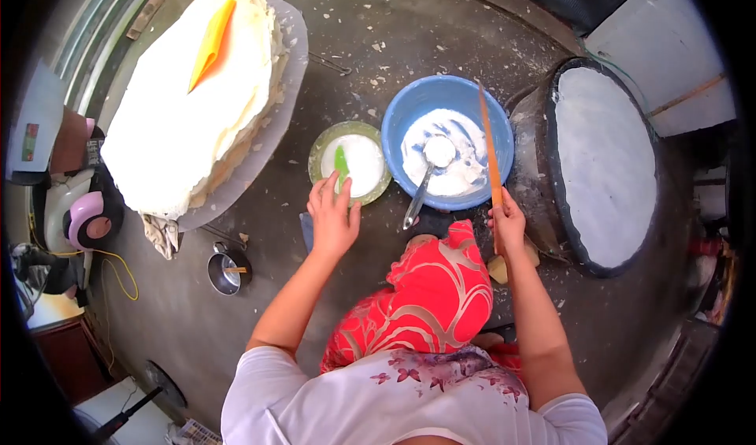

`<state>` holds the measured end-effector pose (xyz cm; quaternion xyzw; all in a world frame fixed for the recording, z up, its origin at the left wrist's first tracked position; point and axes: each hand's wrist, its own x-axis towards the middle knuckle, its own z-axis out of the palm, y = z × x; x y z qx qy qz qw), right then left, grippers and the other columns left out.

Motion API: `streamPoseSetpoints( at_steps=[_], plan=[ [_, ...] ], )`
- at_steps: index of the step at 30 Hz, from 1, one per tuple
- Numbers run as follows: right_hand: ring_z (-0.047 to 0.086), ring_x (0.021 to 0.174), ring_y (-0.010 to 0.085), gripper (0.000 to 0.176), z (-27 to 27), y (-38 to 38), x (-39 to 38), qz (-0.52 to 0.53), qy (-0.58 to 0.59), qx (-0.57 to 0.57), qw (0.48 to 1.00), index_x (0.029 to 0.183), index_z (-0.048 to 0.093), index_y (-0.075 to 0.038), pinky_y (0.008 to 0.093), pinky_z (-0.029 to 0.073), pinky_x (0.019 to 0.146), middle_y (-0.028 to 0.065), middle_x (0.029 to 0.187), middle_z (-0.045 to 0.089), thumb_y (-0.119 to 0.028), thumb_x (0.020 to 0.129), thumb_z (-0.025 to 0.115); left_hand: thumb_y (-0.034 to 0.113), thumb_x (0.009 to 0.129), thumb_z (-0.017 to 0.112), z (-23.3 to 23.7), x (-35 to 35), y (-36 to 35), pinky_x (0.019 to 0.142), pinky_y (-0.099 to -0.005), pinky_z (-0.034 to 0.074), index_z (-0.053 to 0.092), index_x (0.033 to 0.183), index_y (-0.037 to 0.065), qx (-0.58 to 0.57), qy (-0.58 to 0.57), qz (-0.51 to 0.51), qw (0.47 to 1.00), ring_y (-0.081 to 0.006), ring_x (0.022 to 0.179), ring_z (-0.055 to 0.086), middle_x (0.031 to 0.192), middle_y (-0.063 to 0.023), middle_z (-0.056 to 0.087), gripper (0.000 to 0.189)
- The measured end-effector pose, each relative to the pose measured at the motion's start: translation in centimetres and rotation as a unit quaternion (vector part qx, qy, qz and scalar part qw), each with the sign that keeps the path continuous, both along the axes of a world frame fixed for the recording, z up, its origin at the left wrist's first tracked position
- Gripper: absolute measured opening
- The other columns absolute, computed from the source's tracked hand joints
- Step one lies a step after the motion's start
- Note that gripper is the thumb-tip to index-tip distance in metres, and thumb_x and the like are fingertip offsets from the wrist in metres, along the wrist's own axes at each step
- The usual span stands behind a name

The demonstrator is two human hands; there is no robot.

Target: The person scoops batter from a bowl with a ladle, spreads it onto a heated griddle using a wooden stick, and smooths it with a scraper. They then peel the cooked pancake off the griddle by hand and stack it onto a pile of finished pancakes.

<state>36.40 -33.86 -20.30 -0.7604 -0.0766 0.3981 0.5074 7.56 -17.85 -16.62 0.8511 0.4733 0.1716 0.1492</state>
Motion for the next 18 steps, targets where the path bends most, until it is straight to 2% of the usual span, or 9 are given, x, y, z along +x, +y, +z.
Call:
streamPoseSetpoints(
  at_steps=[1,4,6,8,9,12,13,15,18],
  plan=[
    [0.05,0.057,0.0081,0.049,-2.2,-0.2,0.2,0.009,-0.012,0.031,0.999,0.131,0.039,-0.009,0.0194,0.042,0.049,0.0048,0.079,0.056,0.001,0.083,0.048,0.012,0.075,0.061,3.4,0.3,0.4,0.095,-0.0449,0.028,0.052,0.113,0.004,0.054,-0.028,-0.057,0.997,-0.0365,0.114,0.035,0.124,-0.0172,0.042,0.04],
    [0.056,0.061,0.0117,0.051,-5.3,-0.6,-0.6,-0.004,0.035,0.043,0.998,0.132,0.037,-0.01,0.0219,0.045,0.052,0.0037,0.078,0.058,-0.002,0.083,0.049,0.01,0.075,0.06,11.6,-0.2,2.4,0.09,-0.0417,0.034,0.055,0.108,0.003,0.189,-0.068,-0.085,0.976,-0.0354,0.108,0.043,0.12,-0.0148,0.048,0.035],
    [0.059,0.071,0.016,0.054,-8.4,-2.4,0.4,0.053,-0.005,-0.031,0.998,0.13,0.04,-0.008,0.0276,0.048,0.063,0.009,0.089,0.061,-0.003,0.078,0.056,0.008,0.075,0.06,15.1,-1.0,5.7,0.082,-0.0378,0.042,0.057,0.106,0.004,0.257,-0.124,-0.049,0.957,-0.0312,0.095,0.053,0.116,-0.0123,0.053,0.031],
    [0.06,0.074,0.0181,0.052,-6.6,-3.5,-0.1,0.185,-0.284,-0.15,0.929,0.125,0.045,-0.005,0.0295,0.048,0.07,0.0109,0.09,0.062,-0.01,0.076,0.061,0.008,0.077,0.058,17.5,-1.9,10.1,0.075,-0.0367,0.046,0.057,0.105,0.005,0.294,-0.086,0.026,0.952,-0.0292,0.085,0.058,0.116,-0.013,0.053,0.029],
    [0.06,0.074,0.0181,0.052,-7.6,-4.4,-0.1,0.185,-0.286,-0.142,0.929,0.125,0.045,-0.005,0.0295,0.048,0.07,0.0109,0.09,0.062,-0.01,0.076,0.061,0.009,0.078,0.056,18.3,-2.5,12.8,0.075,-0.0378,0.046,0.057,0.106,0.006,0.294,-0.057,0.053,0.953,-0.0297,0.083,0.059,0.117,-0.0133,0.052,0.028],
    [0.06,0.076,0.0206,0.041,-10.5,-7.9,1.0,0.194,-0.199,-0.096,0.956,0.114,0.054,-0.003,0.0295,0.047,0.073,0.0131,0.09,0.063,-0.014,0.075,0.061,0.011,0.08,0.051,17.9,-4.6,21.6,0.068,-0.0391,0.049,0.057,0.099,0.004,0.274,0.093,0.105,0.951,-0.0302,0.082,0.061,0.112,-0.0161,0.055,0.022],
    [0.06,0.078,0.021,0.039,-9.9,-8.5,1.1,0.209,-0.206,-0.112,0.949,0.112,0.056,-0.003,0.0296,0.047,0.074,0.0136,0.09,0.062,-0.014,0.075,0.06,0.011,0.081,0.048,17.6,-4.3,23.6,0.069,-0.0394,0.049,0.059,0.098,0.004,0.189,0.138,0.139,0.962,-0.0308,0.083,0.061,0.108,-0.0166,0.057,0.022],
    [0.054,0.073,0.0097,0.035,-8.8,-9.7,0.8,0.216,-0.257,-0.096,0.937,0.112,0.056,0.0,0.0235,0.045,0.066,0.0027,0.081,0.06,-0.007,0.078,0.057,0.012,0.082,0.044,16.4,-4.4,26.4,0.071,-0.0404,0.049,0.061,0.095,0.005,0.072,0.185,0.191,0.961,-0.0321,0.086,0.06,0.101,-0.018,0.06,0.023],
    [0.049,0.055,0.0094,0.035,-11.1,-12.3,1.5,0.14,-0.083,-0.056,0.985,0.114,0.053,-0.002,0.023,0.04,0.046,0.001,0.072,0.054,-0.003,0.079,0.055,0.014,0.082,0.042,13.1,-4.5,28.9,0.073,-0.0421,0.048,0.063,0.09,0.003,0.038,0.146,0.24,0.959,-0.0334,0.088,0.06,0.094,-0.0195,0.062,0.025]
  ],
)
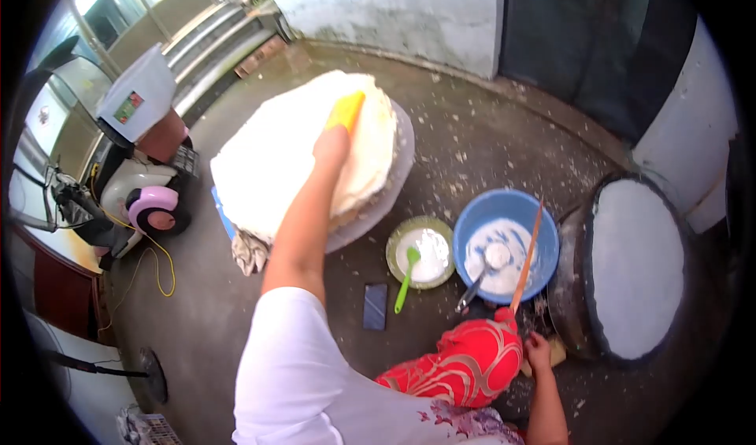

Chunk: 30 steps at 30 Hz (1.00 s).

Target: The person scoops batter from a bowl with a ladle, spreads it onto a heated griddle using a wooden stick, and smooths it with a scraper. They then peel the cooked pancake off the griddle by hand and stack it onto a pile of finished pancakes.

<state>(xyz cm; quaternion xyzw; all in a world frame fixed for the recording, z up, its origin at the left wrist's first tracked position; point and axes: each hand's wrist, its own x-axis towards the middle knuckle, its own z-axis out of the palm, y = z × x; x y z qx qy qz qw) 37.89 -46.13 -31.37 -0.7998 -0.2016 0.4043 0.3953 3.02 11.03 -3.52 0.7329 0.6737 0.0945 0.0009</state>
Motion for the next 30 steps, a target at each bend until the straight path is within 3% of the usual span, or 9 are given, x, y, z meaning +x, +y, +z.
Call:
streamPoseSetpoints(
  at_steps=[6,10,12,15,17,19,23,28,30],
  plan=[
    [0.047,0.047,0.0106,0.033,2.7,-1.9,-0.6,-0.071,0.066,0.033,0.995,0.112,0.051,0.0,0.0255,0.039,0.039,0.0017,0.071,0.052,-0.006,0.08,0.057,0.019,0.078,0.052,4.8,-0.3,-3.1,0.059,-0.0434,0.049,0.056,0.074,0.001,0.219,-0.098,-0.008,0.971,-0.0345,0.064,0.06,0.071,-0.0197,0.06,0.019],
    [0.054,0.06,0.0117,0.025,3.3,-0.7,0.8,-0.039,-0.024,0.155,0.987,0.104,0.055,-0.002,0.0253,0.046,0.051,0.0036,0.078,0.056,-0.001,0.079,0.056,0.018,0.077,0.055,9.8,-0.1,-8.3,0.051,-0.0423,0.046,0.05,0.071,0.005,0.335,-0.125,-0.155,0.921,-0.0321,0.056,0.056,0.062,-0.0153,0.056,0.015],
    [0.056,0.071,0.0111,0.022,11.8,3.0,-1.7,-0.016,-0.111,0.187,0.976,0.098,0.054,-0.001,0.0235,0.047,0.064,0.0046,0.083,0.058,0.003,0.076,0.057,0.018,0.077,0.055,11.3,0.9,-12.2,0.05,-0.0412,0.045,0.049,0.073,0.006,0.351,-0.135,-0.251,0.892,-0.031,0.054,0.055,0.06,-0.0134,0.054,0.014],
    [0.057,0.074,0.0141,0.025,21.5,7.1,-4.8,-0.006,-0.202,0.274,0.94,0.097,0.053,-0.001,0.0256,0.047,0.066,0.008,0.087,0.058,0.002,0.072,0.059,0.015,0.076,0.054,13.5,3.3,-20.1,0.053,-0.0399,0.045,0.048,0.077,0.007,0.201,-0.153,-0.368,0.895,-0.0294,0.06,0.056,0.065,-0.0113,0.055,0.01],
    [0.056,0.089,0.0235,0.044,28.4,8.5,-7.0,0.054,-0.298,0.295,0.906,0.105,0.047,-0.003,0.0318,0.045,0.077,0.0145,0.103,0.053,-0.001,0.065,0.066,0.017,0.075,0.056,14.2,5.5,-25.0,0.055,-0.0416,0.046,0.047,0.079,0.008,0.17,-0.098,-0.414,0.889,-0.0292,0.063,0.056,0.067,-0.0106,0.055,0.013],
    [0.05,0.098,0.028,0.056,33.9,8.9,-9.3,0.056,-0.389,0.342,0.854,0.109,0.043,-0.005,0.0361,0.041,0.084,0.0157,0.11,0.047,-0.004,0.06,0.07,0.019,0.077,0.053,13.2,7.2,-28.4,0.049,-0.0391,0.047,0.045,0.084,0.007,0.209,-0.027,-0.506,0.836,-0.0274,0.055,0.056,0.066,-0.0089,0.054,0.016],
    [0.035,0.115,0.0354,0.079,37.2,7.8,-10.2,0.096,-0.59,0.326,0.732,0.115,0.036,-0.011,0.0456,0.028,0.096,0.0152,0.123,0.035,-0.015,0.049,0.079,0.019,0.076,0.053,12.5,9.4,-34.2,0.059,-0.0304,0.05,0.046,0.103,-0.001,0.225,0.061,-0.627,0.744,-0.0217,0.07,0.059,0.096,-0.0113,0.057,0.035],
    [0.039,0.11,0.0321,0.064,38.1,4.4,-9.3,0.101,-0.652,0.311,0.684,0.106,0.043,-0.011,0.045,0.031,0.091,0.0133,0.116,0.041,-0.018,0.052,0.076,0.017,0.075,0.053,12.3,12.0,-38.2,0.06,-0.0309,0.05,0.045,0.106,-0.002,0.203,0.044,-0.685,0.699,-0.0228,0.073,0.059,0.099,-0.013,0.057,0.037],
    [0.047,0.098,0.0294,0.045,36.8,3.4,-8.1,0.132,-0.619,0.286,0.719,0.097,0.05,-0.01,0.043,0.035,0.083,0.0103,0.101,0.049,-0.016,0.058,0.072,0.013,0.077,0.052,12.6,12.8,-39.6,0.053,-0.034,0.047,0.046,0.093,0.0,0.193,-0.012,-0.716,0.671,-0.0243,0.064,0.057,0.082,-0.0108,0.054,0.022]
  ],
)
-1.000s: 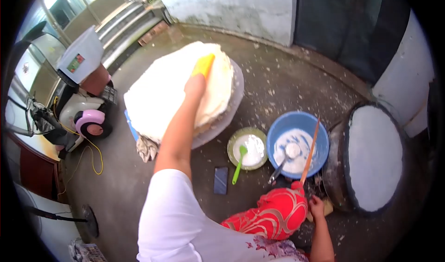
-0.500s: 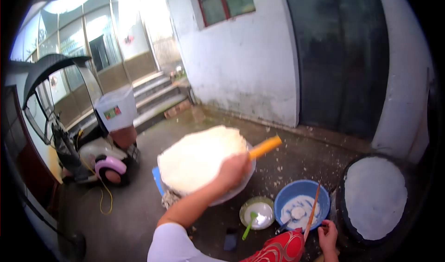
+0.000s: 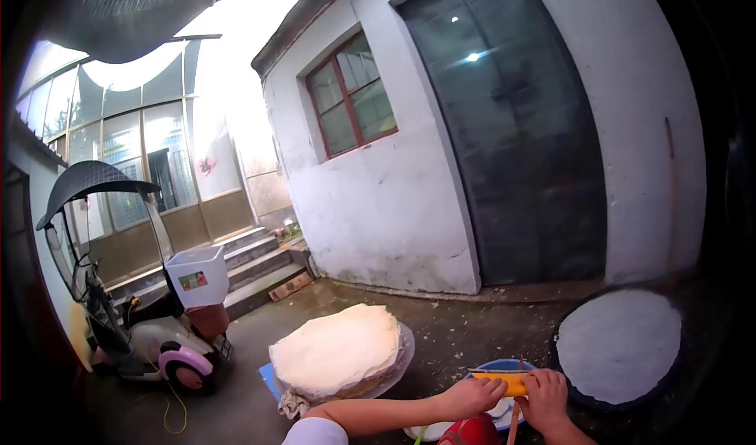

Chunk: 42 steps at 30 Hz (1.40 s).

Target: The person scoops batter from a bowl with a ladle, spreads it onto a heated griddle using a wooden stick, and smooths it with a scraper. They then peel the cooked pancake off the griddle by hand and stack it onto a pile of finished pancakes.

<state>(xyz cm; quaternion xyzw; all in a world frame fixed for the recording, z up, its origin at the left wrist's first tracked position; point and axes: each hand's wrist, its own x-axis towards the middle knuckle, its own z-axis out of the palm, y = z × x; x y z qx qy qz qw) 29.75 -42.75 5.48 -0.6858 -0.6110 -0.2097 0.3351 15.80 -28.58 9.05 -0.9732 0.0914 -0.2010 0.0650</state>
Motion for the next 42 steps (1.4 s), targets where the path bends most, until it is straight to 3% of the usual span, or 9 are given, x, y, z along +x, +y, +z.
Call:
streamPoseSetpoints(
  at_steps=[1,7,20,33,35,37,38,39,42],
  plan=[
    [0.053,0.082,0.0269,0.028,-0.2,-0.3,0.2,-0.002,-0.01,0.065,0.998,0.086,0.055,-0.01,0.0404,0.038,0.073,0.0071,0.084,0.055,-0.014,0.061,0.068,0.012,0.076,0.053,0.1,0.3,-0.6,0.054,-0.0347,0.047,0.046,0.094,0.0,-0.021,-0.007,-0.014,1.0,-0.0256,0.065,0.057,0.084,-0.0116,0.054,0.022],
    [0.055,0.066,0.0257,0.018,-0.4,-3.2,2.4,-0.012,-0.001,0.048,0.999,0.077,0.057,-0.01,0.0383,0.04,0.058,0.0047,0.07,0.056,-0.011,0.062,0.065,0.013,0.078,0.054,-0.3,2.7,-2.5,0.054,-0.0355,0.047,0.047,0.095,0.0,-0.016,-0.021,-0.059,0.998,-0.0262,0.069,0.057,0.085,-0.0117,0.056,0.023],
    [0.055,0.064,0.0255,0.013,-0.1,-5.7,4.1,-0.004,0.016,0.089,0.996,0.076,0.059,-0.011,0.0371,0.041,0.058,0.0049,0.071,0.057,-0.011,0.064,0.063,0.017,0.08,0.055,0.4,4.3,-4.2,0.063,-0.0343,0.049,0.048,0.104,-0.001,-0.019,0.002,-0.057,0.998,-0.0271,0.079,0.058,0.096,-0.0135,0.057,0.031],
    [0.056,0.063,0.0262,0.013,0.0,-6.1,5.1,-0.001,0.006,0.083,0.997,0.075,0.058,-0.01,0.0372,0.042,0.057,0.0055,0.068,0.057,-0.011,0.063,0.064,0.016,0.08,0.054,0.9,5.1,-4.7,0.062,-0.0345,0.048,0.047,0.105,0.0,-0.044,0.017,-0.054,0.997,-0.0279,0.079,0.058,0.095,-0.0138,0.057,0.031],
    [0.056,0.062,0.0265,0.014,-0.8,-6.1,6.1,-0.003,0.003,0.075,0.997,0.076,0.058,-0.011,0.0376,0.042,0.056,0.0059,0.067,0.057,-0.012,0.063,0.064,0.015,0.079,0.054,0.7,5.2,-4.7,0.064,-0.0361,0.048,0.045,0.111,0.002,-0.046,0.1,0.02,0.994,-0.0293,0.081,0.058,0.095,-0.0142,0.057,0.035],
    [0.055,0.051,0.0214,0.02,-2.3,-5.9,8.0,0.021,-0.083,0.035,0.996,0.087,0.057,-0.008,0.0336,0.043,0.044,0.0044,0.067,0.054,-0.015,0.069,0.064,0.015,0.074,0.058,-1.7,5.8,-2.6,0.067,-0.0339,0.049,0.037,0.123,0.001,-0.066,0.065,-0.016,0.996,-0.0279,0.079,0.058,0.106,-0.0134,0.054,0.055],
    [0.054,0.052,0.025,0.019,-3.0,-5.8,7.9,-0.022,-0.052,0.044,0.997,0.077,0.054,-0.013,0.038,0.043,0.046,0.0053,0.065,0.052,-0.021,0.063,0.064,0.017,0.073,0.063,-1.8,5.8,-2.8,0.077,-0.0364,0.047,0.032,0.128,0.003,-0.11,-0.004,-0.034,0.993,-0.0306,0.093,0.055,0.116,-0.0154,0.049,0.065],
    [0.055,0.051,0.0262,0.019,-2.9,-6.2,8.0,-0.059,-0.01,0.007,0.998,0.08,0.054,-0.011,0.0401,0.044,0.047,0.0063,0.061,0.053,-0.022,0.067,0.064,0.021,0.071,0.065,0.5,5.7,-4.2,0.085,-0.0386,0.043,0.031,0.129,0.004,-0.168,0.064,0.063,0.982,-0.0318,0.106,0.05,0.123,-0.0179,0.045,0.07],
    [0.057,0.061,0.0381,0.036,-3.7,-8.1,11.7,-0.195,0.151,-0.01,0.969,0.098,0.054,-0.007,0.0456,0.046,0.055,0.0166,0.066,0.059,-0.031,0.072,0.063,0.02,0.065,0.073,0.1,5.3,-2.9,0.092,-0.0424,0.037,0.039,0.124,0.003,-0.135,-0.028,0.046,0.989,-0.0371,0.112,0.044,0.127,-0.0206,0.04,0.071]
  ],
)
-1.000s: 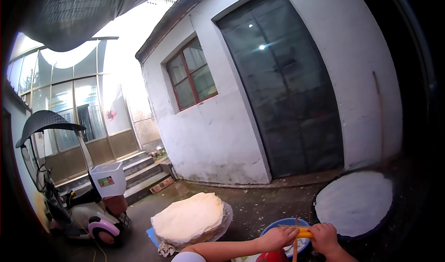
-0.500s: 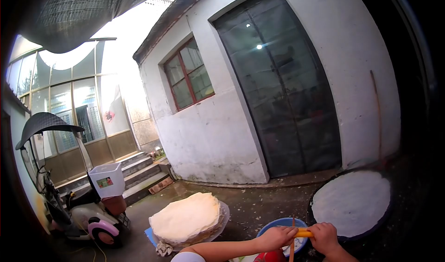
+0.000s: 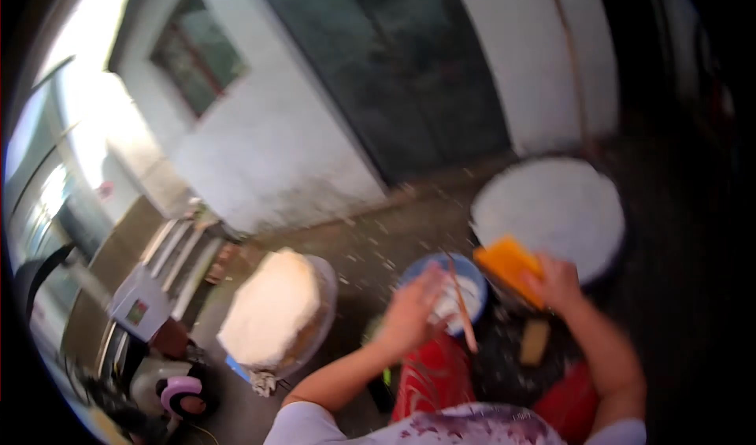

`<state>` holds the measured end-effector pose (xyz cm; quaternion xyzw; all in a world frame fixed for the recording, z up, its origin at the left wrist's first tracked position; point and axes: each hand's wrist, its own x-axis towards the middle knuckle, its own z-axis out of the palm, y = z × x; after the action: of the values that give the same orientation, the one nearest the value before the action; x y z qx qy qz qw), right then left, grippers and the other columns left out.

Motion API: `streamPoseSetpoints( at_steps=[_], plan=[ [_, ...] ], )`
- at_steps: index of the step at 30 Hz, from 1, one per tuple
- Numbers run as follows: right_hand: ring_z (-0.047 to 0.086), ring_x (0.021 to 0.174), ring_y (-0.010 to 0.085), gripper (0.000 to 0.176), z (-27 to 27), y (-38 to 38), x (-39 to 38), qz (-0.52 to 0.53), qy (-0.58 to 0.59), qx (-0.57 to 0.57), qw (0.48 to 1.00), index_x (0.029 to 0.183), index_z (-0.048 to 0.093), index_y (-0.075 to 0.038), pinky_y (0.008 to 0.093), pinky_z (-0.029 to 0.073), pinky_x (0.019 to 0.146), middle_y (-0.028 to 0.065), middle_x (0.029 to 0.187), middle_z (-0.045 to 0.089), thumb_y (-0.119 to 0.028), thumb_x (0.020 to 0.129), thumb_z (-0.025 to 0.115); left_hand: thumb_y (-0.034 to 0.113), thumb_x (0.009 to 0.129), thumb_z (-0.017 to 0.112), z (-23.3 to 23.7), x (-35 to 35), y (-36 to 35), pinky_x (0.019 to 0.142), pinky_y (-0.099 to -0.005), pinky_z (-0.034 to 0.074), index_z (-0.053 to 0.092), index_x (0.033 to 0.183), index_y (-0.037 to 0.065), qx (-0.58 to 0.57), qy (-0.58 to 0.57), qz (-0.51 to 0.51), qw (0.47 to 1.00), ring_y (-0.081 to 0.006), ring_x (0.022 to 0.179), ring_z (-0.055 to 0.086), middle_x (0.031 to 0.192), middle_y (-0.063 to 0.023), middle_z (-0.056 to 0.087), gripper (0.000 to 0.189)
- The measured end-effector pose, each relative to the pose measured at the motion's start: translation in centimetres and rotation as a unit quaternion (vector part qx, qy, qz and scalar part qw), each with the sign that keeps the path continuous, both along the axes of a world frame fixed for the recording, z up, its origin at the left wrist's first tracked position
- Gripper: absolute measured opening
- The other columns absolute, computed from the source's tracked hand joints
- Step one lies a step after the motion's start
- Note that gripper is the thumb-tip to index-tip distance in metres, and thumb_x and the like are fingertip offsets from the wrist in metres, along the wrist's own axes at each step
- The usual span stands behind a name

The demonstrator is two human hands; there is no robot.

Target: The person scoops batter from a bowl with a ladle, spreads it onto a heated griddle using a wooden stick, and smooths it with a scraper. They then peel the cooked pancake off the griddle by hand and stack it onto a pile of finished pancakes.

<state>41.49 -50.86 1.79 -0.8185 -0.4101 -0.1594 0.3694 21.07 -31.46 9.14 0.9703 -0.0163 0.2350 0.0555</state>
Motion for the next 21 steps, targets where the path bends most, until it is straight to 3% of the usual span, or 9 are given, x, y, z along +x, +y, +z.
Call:
streamPoseSetpoints(
  at_steps=[2,3,6,8,11,14,15,19,21],
  plan=[
    [0.058,0.074,0.0377,0.035,-0.4,-2.9,3.9,-0.085,0.077,0.051,0.992,0.096,0.053,-0.005,0.0418,0.046,0.061,0.0192,0.078,0.06,-0.029,0.072,0.064,0.014,0.065,0.072,-0.6,-1.0,0.4,0.094,-0.0436,0.035,0.04,0.124,0.002,0.001,0.008,0.054,0.999,-0.0369,0.114,0.042,0.127,-0.0199,0.041,0.068],
    [0.059,0.08,0.034,0.034,-1.6,-4.8,6.4,-0.121,0.185,0.049,0.974,0.094,0.054,-0.004,0.0393,0.047,0.065,0.0191,0.083,0.06,-0.023,0.07,0.066,0.014,0.066,0.07,-1.4,-2.0,0.5,0.094,-0.0434,0.033,0.04,0.123,0.001,-0.009,0.017,0.067,0.998,-0.0375,0.113,0.041,0.126,-0.0197,0.041,0.065],
    [0.061,0.083,0.0272,0.038,-6.6,-11.1,12.5,-0.203,0.212,0.083,0.952,0.102,0.055,-0.004,0.0344,0.047,0.07,0.0147,0.09,0.063,-0.017,0.068,0.068,0.004,0.071,0.06,-4.3,-3.9,1.6,0.098,-0.0408,0.03,0.041,0.122,0.001,-0.073,0.021,0.107,0.991,-0.035,0.117,0.037,0.128,-0.0183,0.039,0.055],
    [0.061,0.086,0.0272,0.041,-7.3,-14.0,14.2,-0.376,0.283,0.139,0.871,0.105,0.055,-0.005,0.0343,0.047,0.073,0.0135,0.094,0.063,-0.016,0.068,0.068,0.003,0.076,0.054,-6.5,-5.2,2.0,0.099,-0.0395,0.027,0.042,0.123,0.0,-0.123,0.036,0.142,0.982,-0.0334,0.118,0.036,0.129,-0.0178,0.039,0.048],
    [0.06,0.089,0.0283,0.043,-10.8,-18.1,17.3,-0.44,0.242,0.055,0.863,0.107,0.054,-0.006,0.0366,0.047,0.075,0.0133,0.096,0.063,-0.018,0.069,0.068,0.007,0.084,0.043,-8.9,-6.8,2.0,0.101,-0.0384,0.025,0.04,0.125,-0.001,-0.204,0.036,0.181,0.961,-0.0312,0.122,0.034,0.132,-0.0173,0.036,0.041],
    [0.059,0.091,0.0304,0.044,-11.9,-17.9,18.4,-0.499,0.244,-0.016,0.831,0.109,0.053,-0.006,0.0391,0.047,0.077,0.0135,0.098,0.062,-0.022,0.07,0.066,0.009,0.084,0.042,-10.3,-6.9,1.6,0.1,-0.0409,0.023,0.039,0.124,-0.003,-0.249,0.006,0.202,0.947,-0.0344,0.121,0.032,0.131,-0.0196,0.035,0.042],
    [0.059,0.093,0.0313,0.05,-11.3,-16.6,18.2,-0.538,0.236,-0.036,0.808,0.115,0.05,-0.009,0.0402,0.047,0.077,0.0139,0.098,0.062,-0.026,0.071,0.065,0.015,0.088,0.036,-10.3,-6.6,1.3,0.101,-0.0422,0.021,0.037,0.125,-0.004,-0.254,0.011,0.199,0.947,-0.035,0.123,0.029,0.133,-0.0206,0.032,0.041],
    [0.059,0.092,0.0325,0.063,-11.6,-16.4,22.2,-0.578,0.217,-0.053,0.785,0.127,0.042,-0.015,0.0412,0.047,0.078,0.0149,0.1,0.061,-0.028,0.07,0.066,0.02,0.09,0.031,-10.3,-5.1,0.0,0.102,-0.045,0.017,0.034,0.126,-0.005,-0.255,0.046,0.227,0.939,-0.0373,0.125,0.024,0.135,-0.0227,0.027,0.044],
    [0.059,0.092,0.0324,0.062,-11.3,-15.3,24.3,-0.553,0.199,-0.074,0.806,0.127,0.042,-0.015,0.041,0.047,0.078,0.015,0.101,0.061,-0.028,0.07,0.066,0.021,0.09,0.031,-10.8,-4.1,-0.5,0.102,-0.0461,0.017,0.034,0.127,-0.005,-0.232,0.065,0.225,0.944,-0.0384,0.125,0.024,0.135,-0.0231,0.027,0.045]
  ],
)
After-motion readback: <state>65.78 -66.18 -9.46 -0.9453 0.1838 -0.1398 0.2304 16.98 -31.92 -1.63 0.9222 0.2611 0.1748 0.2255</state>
